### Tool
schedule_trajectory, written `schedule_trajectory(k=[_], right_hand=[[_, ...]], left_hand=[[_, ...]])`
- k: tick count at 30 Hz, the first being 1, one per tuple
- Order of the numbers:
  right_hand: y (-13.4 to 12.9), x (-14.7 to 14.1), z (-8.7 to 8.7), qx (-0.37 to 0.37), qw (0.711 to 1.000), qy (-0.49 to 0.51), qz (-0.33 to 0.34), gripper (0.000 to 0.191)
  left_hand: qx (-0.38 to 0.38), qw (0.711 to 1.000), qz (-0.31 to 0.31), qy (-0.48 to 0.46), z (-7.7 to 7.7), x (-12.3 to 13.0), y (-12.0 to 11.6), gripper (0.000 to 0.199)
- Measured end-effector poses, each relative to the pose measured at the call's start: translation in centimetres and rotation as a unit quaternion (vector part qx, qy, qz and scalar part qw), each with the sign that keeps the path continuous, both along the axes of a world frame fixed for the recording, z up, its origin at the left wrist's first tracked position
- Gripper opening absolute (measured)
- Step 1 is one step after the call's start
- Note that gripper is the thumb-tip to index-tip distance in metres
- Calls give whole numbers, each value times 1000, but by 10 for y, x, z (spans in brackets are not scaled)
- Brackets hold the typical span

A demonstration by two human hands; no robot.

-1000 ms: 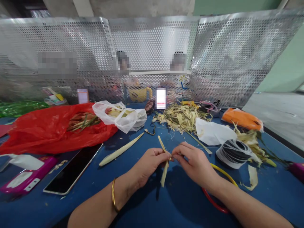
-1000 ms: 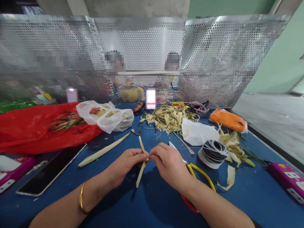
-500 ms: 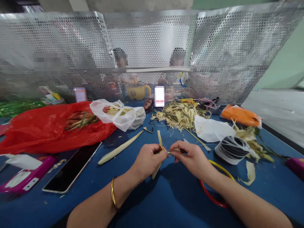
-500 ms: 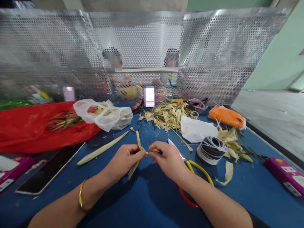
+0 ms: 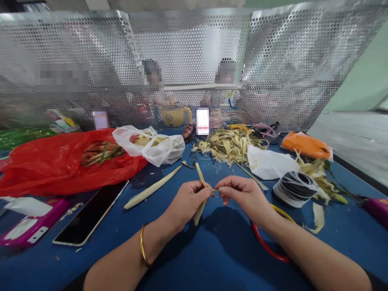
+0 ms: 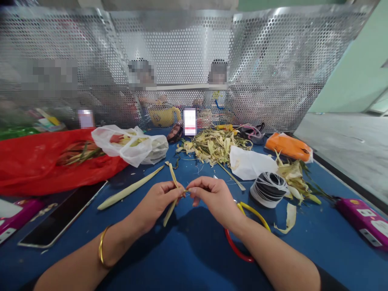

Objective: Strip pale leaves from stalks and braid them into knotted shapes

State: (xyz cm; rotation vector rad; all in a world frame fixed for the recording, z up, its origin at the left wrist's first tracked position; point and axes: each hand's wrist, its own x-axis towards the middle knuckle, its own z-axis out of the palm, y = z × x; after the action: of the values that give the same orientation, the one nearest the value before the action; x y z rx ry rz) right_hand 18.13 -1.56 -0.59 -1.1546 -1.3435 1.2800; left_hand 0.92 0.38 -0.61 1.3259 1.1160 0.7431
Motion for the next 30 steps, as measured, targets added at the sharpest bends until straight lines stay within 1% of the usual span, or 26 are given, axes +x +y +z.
schedule_trajectory(k=[3, 5, 6, 8, 10, 12, 13, 14, 15, 16, 18, 20, 22, 24, 25, 30], right_hand=[[0, 1, -3, 39, 997, -61, 1, 14], [0, 3, -6, 99, 987, -123, -8, 14], [-1, 4, -7, 145, 976, -163, -13, 13], [-2, 6, -8, 242, 938, -246, -21, 15], [-3, 8, -7, 314, 893, -321, -23, 18], [-3, 9, -6, 356, 850, -387, -28, 21], [-3, 9, -6, 364, 833, -415, -30, 23], [-3, 8, -6, 362, 824, -435, -32, 25], [-3, 8, -5, 347, 825, -444, -33, 26], [-3, 7, -5, 320, 837, -442, -32, 27], [-2, 6, -6, 230, 886, -402, -18, 29], [0, 5, -7, 121, 937, -328, 5, 31], [2, 4, -8, 36, 966, -255, 20, 33], [3, 3, -9, -11, 979, -203, 21, 34], [3, 3, -9, -23, 982, -186, 20, 35], [2, 1, -9, -58, 990, -130, 4, 40]], left_hand=[[-51, 998, 13, -32, -1, 0, 1, 25], [-81, 995, 15, -48, -2, 0, 1, 24], [-92, 994, 14, -56, -2, 0, 1, 24], [-101, 992, 8, -69, -2, 0, 0, 24], [-106, 991, 2, -76, -2, 0, -1, 23], [-106, 992, -4, -74, -1, 1, -1, 23], [-103, 992, -5, -72, -1, 1, -2, 23], [-97, 993, -8, -70, -1, 1, -2, 23], [-89, 994, -9, -67, 0, 1, -3, 23], [-77, 995, -11, -62, 0, 2, -3, 24], [-46, 998, -18, -48, 1, 2, -4, 24], [-2, 999, -24, -28, 1, 2, -4, 23], [52, 998, -29, -9, 0, 1, -3, 21], [89, 996, -32, 0, -1, 0, -2, 20], [94, 995, -33, -2, -2, 0, -2, 20], [67, 996, -37, -49, -4, -1, 0, 16]])
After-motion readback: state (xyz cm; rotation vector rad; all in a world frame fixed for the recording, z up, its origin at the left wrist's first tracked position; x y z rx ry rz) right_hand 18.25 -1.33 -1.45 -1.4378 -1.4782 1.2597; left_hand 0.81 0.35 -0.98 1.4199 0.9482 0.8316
